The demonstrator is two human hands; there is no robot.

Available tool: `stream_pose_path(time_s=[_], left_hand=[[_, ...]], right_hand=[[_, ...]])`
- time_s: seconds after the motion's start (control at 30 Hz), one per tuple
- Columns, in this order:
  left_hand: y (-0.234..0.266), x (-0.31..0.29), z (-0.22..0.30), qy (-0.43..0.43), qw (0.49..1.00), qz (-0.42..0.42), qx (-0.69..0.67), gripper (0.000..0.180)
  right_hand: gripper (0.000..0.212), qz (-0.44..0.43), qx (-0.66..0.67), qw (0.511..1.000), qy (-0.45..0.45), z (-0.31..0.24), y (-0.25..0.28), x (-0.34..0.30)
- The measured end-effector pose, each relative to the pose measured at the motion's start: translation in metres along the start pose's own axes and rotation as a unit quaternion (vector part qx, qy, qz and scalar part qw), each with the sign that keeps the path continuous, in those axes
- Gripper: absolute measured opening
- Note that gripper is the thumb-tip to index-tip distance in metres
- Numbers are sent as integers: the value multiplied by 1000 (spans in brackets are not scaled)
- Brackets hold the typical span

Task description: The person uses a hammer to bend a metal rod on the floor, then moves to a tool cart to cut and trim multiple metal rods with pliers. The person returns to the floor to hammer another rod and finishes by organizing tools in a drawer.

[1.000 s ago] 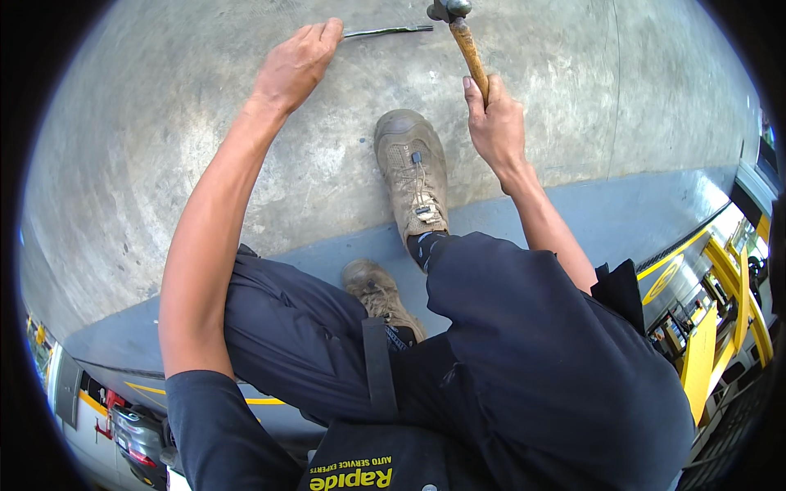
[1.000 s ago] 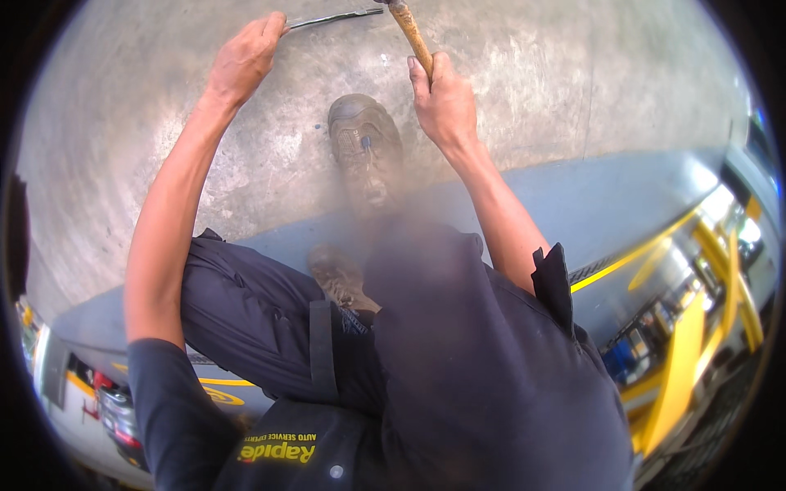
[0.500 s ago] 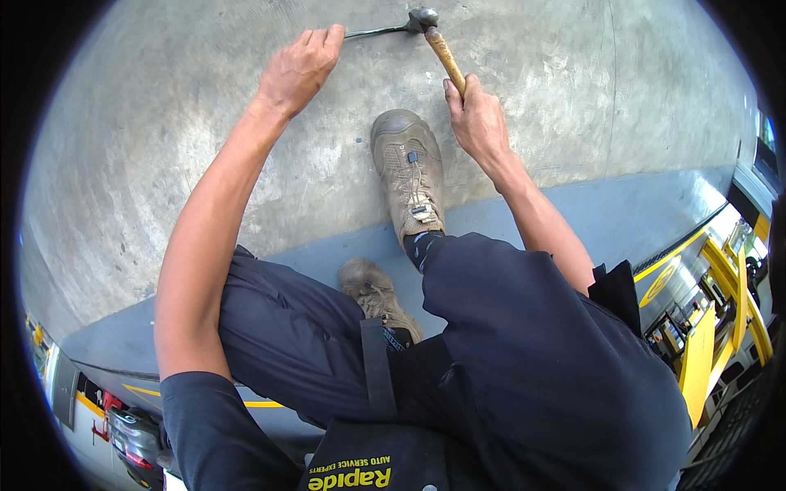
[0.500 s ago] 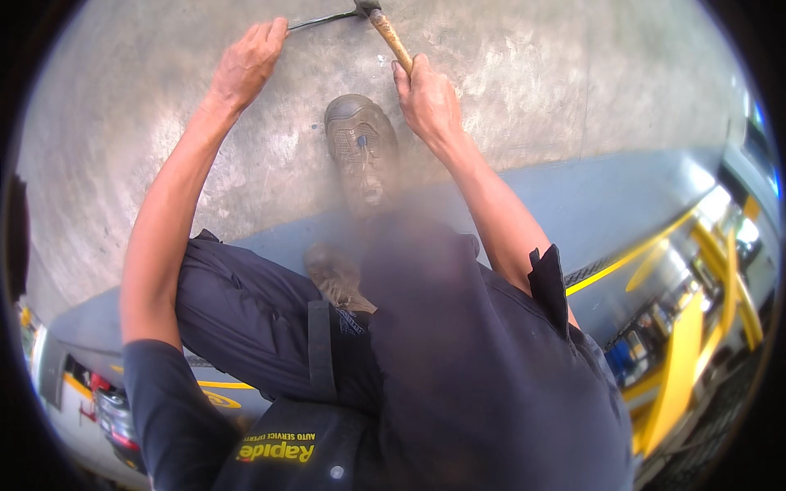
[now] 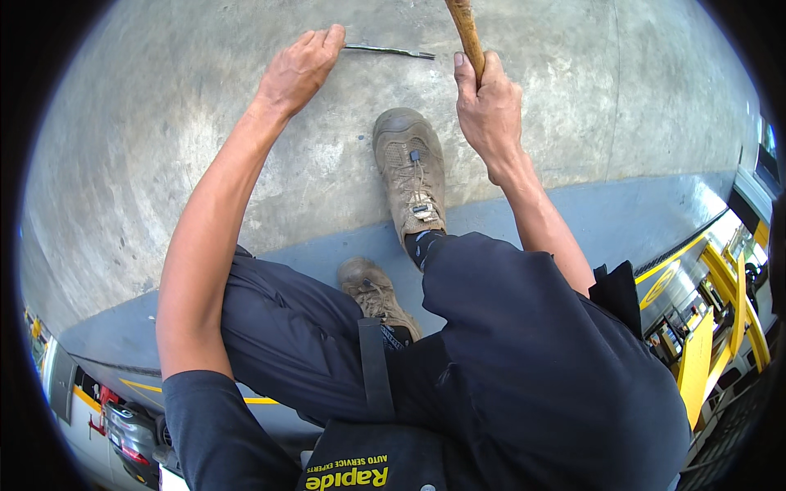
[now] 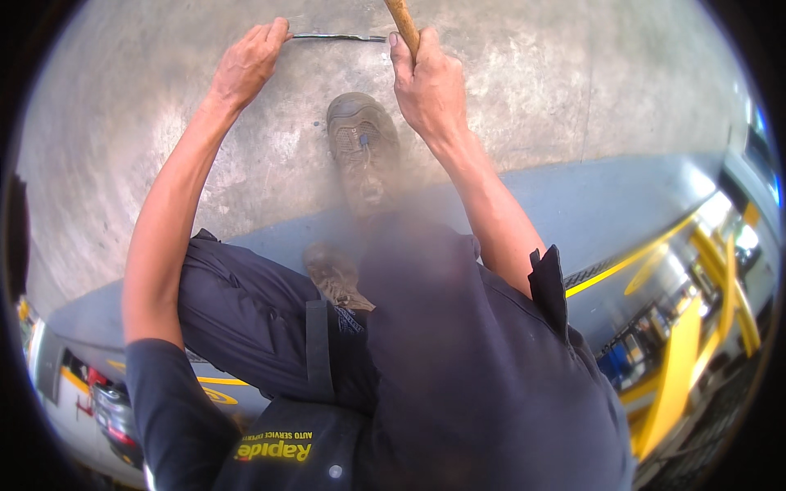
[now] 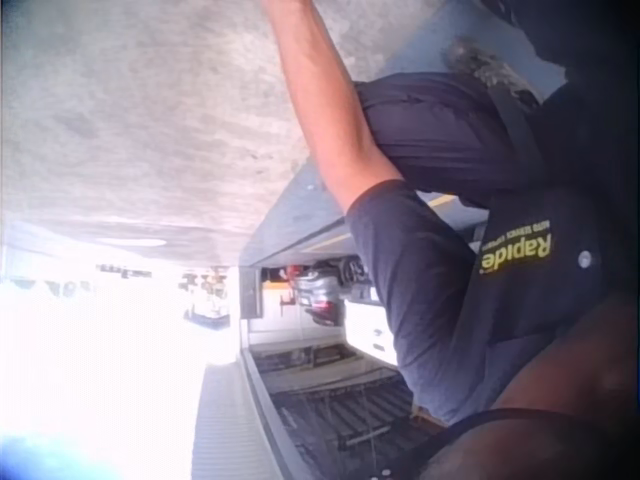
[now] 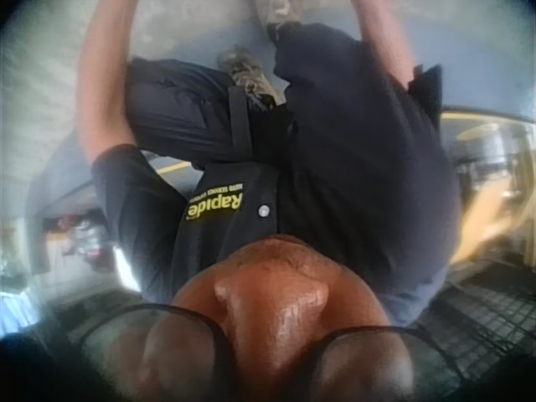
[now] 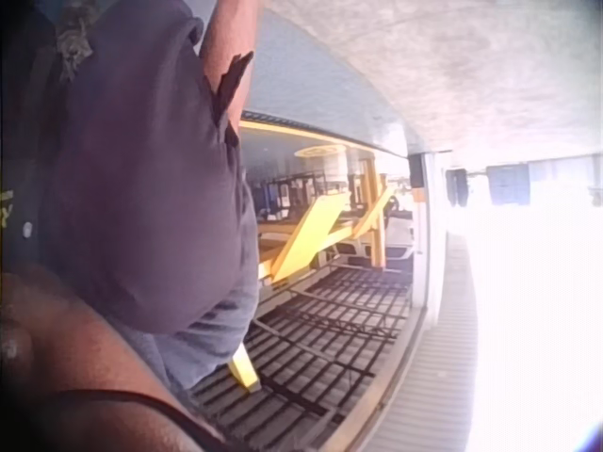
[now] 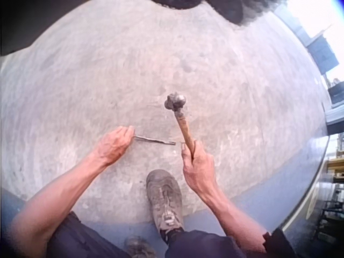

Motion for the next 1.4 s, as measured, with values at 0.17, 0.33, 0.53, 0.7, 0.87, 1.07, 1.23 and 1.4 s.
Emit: stream_pose_path(time_s=[0.17,0.33,0.53,0.7,0.87,1.07,1.23,1.4], left_hand=[[-5,-9,0,-32,999,15,13,15],[-11,-19,11,-86,996,19,-17,14],[-9,-11,12,21,987,48,-150,17],[-31,-15,0,79,992,-67,-74,20],[-37,-20,4,58,991,-78,-98,24],[-34,-12,7,50,988,-124,-82,25],[-31,-10,13,52,988,-134,-62,25],[-32,-6,12,60,984,-153,-67,26]], right_hand=[[36,4,-14,999,-29,22,7,-30],[36,-57,-62,992,-91,54,-13,-48],[38,-54,-94,993,-51,61,-19,-50],[38,-74,-81,990,-85,61,-21,-49],[38,-62,-71,993,-77,50,-11,-44],[41,-58,-82,993,-64,36,-10,-35],[39,-38,-67,995,-60,29,-5,-35],[38,-54,-55,996,-54,26,-5,-30]])
Point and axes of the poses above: each hand's wrist, its own x-axis towards the middle knuckle, its own y-axis out of the back of the hand, z = x × y, the point moved 7 cm from there along x, towards the middle knuckle, and after that the axes turned 13 degrees about z, right-handed, at the moved point
